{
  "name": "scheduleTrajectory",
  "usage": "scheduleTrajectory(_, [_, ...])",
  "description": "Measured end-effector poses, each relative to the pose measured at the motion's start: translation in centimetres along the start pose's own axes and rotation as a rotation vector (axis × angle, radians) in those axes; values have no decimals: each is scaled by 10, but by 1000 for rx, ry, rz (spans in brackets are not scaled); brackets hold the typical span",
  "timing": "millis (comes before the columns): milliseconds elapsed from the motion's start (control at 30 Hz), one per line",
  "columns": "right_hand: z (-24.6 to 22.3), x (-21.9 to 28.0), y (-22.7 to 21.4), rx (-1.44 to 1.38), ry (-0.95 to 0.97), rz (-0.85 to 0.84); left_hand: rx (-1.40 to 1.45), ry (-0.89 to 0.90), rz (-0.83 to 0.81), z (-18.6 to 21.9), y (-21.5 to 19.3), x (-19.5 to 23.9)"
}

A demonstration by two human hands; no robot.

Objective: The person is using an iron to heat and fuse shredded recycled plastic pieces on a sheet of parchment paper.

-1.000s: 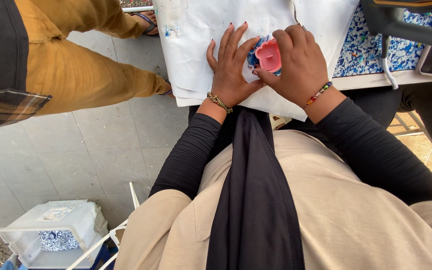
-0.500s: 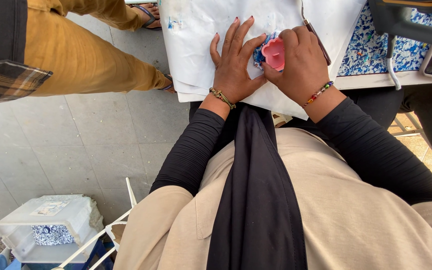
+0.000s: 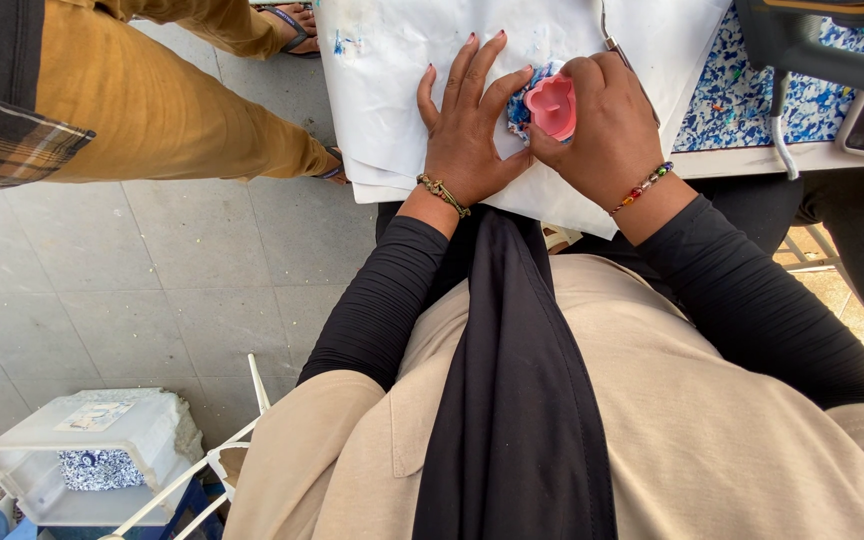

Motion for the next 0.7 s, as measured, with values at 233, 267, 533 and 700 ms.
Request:
scheduleTrajectory(233, [2,1,2,-11,5,-11,-2,17,27,1,-1,2])
scheduleTrajectory(267, [1,0,2,2,1,-18,45,17,50,1,-4,3])
scheduleTrajectory(533, [2,1,8,63,-4,-37,22,108,126,10,-8,10])
scheduleTrajectory(700, [0,2,8,68,-26,-47,26,90,84,10,-6,7])
Point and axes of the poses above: each hand's wrist, its own x-axis away from the middle knuckle, its own y-axis out of the palm, z = x × y, the point moved 10 cm from there along -x, towards the middle knuckle, and after that the axes turned 4 degrees about -z, right-handed, at the moved point
